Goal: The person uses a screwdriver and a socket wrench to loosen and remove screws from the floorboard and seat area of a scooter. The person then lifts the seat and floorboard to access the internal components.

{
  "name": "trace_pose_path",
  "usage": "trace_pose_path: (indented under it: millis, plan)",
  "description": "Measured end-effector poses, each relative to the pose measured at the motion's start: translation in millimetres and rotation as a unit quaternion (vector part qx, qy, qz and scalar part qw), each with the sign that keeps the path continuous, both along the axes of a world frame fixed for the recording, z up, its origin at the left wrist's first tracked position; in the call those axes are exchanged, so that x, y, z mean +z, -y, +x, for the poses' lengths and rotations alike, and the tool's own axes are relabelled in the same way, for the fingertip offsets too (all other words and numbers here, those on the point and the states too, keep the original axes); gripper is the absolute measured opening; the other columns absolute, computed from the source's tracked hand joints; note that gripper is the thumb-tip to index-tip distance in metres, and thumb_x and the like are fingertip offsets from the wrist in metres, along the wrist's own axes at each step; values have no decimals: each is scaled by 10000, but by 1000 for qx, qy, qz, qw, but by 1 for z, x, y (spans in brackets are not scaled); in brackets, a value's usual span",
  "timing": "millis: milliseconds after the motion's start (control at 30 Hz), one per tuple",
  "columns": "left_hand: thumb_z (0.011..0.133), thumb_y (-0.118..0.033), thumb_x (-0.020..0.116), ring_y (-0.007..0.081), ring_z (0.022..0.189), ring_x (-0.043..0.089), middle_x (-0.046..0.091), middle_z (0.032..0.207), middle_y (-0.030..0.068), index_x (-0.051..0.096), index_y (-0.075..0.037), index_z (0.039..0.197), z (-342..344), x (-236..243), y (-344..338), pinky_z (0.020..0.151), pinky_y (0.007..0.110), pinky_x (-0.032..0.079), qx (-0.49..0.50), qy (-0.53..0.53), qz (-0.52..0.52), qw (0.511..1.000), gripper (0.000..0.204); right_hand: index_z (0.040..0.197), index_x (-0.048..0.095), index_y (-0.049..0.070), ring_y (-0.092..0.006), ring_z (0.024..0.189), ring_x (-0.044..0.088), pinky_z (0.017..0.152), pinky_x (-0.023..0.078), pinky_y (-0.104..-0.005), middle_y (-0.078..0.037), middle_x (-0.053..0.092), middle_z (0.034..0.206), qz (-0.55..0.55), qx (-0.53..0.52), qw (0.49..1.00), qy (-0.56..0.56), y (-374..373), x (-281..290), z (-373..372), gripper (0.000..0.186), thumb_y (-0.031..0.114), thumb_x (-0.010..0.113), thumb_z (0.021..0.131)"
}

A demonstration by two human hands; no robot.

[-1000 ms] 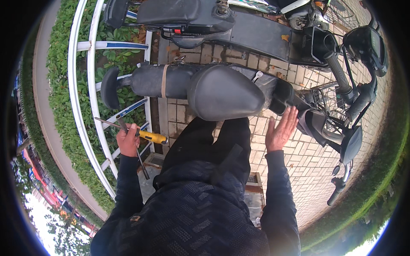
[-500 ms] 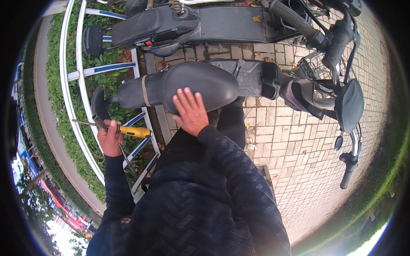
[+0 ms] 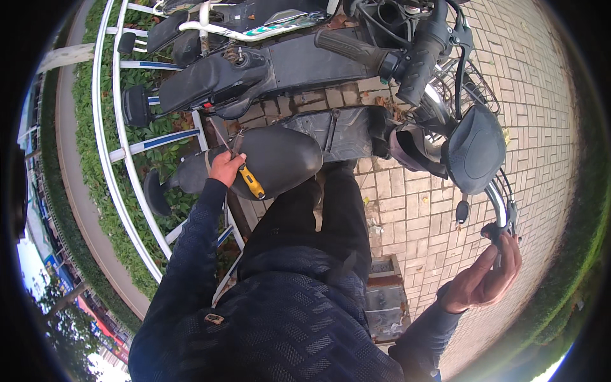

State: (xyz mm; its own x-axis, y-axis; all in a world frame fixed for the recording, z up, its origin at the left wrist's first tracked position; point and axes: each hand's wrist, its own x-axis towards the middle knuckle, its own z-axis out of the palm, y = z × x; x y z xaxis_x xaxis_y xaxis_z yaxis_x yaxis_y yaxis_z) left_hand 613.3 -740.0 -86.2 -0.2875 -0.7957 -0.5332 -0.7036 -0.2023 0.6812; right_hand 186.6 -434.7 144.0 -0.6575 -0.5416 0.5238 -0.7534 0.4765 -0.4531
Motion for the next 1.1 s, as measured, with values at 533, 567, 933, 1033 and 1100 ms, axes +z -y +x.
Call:
trace_pose_path:
  millis: [533,567,933,1033,1100]
  plan:
    - [907,-351,690,461,928,687,715,891,262,737,4,971,-9,-31,9,829,496,516,-83,162,-130,975,364,1362,602,-36,-329,1120,672,915,558,-425,-213,643,1356,226,-24,969,96,-57,-10,-100,448,239,679,1017]
    - [907,-351,693,454,944,694,723,899,254,741,-3,1000,-8,-34,10,845,490,520,-61,142,-86,984,363,1352,610,-36,-335,1105,676,913,557,-426,-213,646,1353,220,-20,971,93,-57,-10,-100,446,243,686,1012]
    - [903,-342,691,430,932,707,732,912,253,741,7,999,-11,-31,16,846,462,525,-56,160,-55,984,365,1324,654,-7,-363,1155,675,955,544,-428,-206,659,1362,202,-49,974,85,-59,-13,-98,449,244,740,963]
    - [902,-344,692,429,928,707,732,910,253,741,8,997,-10,-31,17,842,463,525,-77,174,-73,979,368,1321,658,-5,-376,1159,666,964,537,-441,-204,660,1360,208,-45,974,78,-58,-12,-98,450,243,745,956]
    - [901,-360,690,444,953,703,733,927,259,742,6,1003,-7,-36,18,852,472,526,-73,169,-57,981,383,1315,660,-7,-384,1149,663,968,531,-453,-204,660,1357,199,-47,977,65,-56,-11,-96,451,246,749,952]
